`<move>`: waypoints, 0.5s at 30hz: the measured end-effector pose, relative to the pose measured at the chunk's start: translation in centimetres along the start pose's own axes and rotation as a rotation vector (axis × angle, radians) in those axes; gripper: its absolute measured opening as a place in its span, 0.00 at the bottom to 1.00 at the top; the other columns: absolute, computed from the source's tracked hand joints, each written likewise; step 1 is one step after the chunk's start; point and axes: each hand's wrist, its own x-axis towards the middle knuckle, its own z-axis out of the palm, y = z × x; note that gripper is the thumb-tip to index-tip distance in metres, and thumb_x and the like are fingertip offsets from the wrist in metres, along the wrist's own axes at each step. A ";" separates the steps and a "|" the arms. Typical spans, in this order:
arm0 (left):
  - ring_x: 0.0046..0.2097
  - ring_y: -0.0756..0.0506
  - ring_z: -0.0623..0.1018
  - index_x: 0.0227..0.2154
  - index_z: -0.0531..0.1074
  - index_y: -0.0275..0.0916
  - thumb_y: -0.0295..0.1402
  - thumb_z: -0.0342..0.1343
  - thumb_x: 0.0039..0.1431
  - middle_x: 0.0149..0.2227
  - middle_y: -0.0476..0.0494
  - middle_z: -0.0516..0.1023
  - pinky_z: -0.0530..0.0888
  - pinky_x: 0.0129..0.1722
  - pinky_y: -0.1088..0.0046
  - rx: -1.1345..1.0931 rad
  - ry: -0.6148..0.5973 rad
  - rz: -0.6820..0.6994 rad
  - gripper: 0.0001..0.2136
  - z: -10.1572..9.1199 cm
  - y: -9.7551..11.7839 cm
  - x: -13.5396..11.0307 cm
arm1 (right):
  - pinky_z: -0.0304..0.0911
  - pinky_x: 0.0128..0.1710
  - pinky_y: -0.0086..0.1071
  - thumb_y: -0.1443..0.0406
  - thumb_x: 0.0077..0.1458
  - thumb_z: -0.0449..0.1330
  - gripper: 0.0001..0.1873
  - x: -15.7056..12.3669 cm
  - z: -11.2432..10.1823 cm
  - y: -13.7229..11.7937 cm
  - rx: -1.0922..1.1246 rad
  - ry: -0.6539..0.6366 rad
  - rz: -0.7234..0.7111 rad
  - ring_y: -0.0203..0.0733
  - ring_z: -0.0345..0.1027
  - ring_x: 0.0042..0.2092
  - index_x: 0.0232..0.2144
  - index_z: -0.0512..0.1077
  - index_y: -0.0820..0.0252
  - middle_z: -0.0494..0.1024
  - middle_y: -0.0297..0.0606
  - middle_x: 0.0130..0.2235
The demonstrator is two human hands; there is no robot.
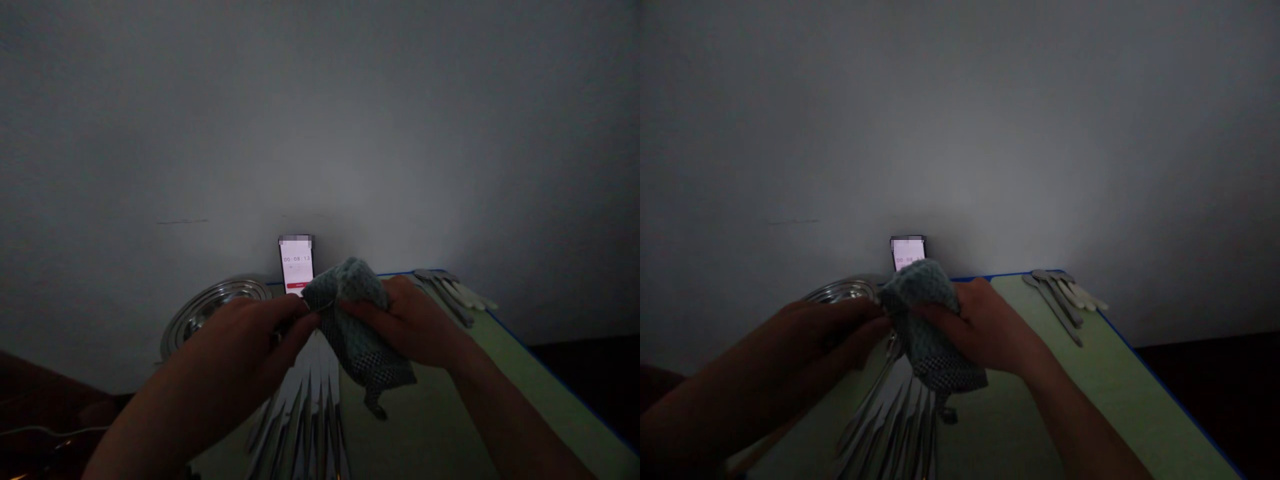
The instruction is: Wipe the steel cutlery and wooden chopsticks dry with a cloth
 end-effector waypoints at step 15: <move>0.16 0.57 0.54 0.14 0.62 0.36 0.36 0.48 0.60 0.14 0.57 0.51 0.52 0.18 0.78 0.130 0.270 0.198 0.20 0.5 1.2 0.6 | 0.62 0.50 0.36 0.65 0.53 0.58 0.14 -0.4 -2.1 1.1 0.283 -0.308 0.056 0.40 0.69 0.45 0.43 0.72 0.53 0.77 0.32 0.42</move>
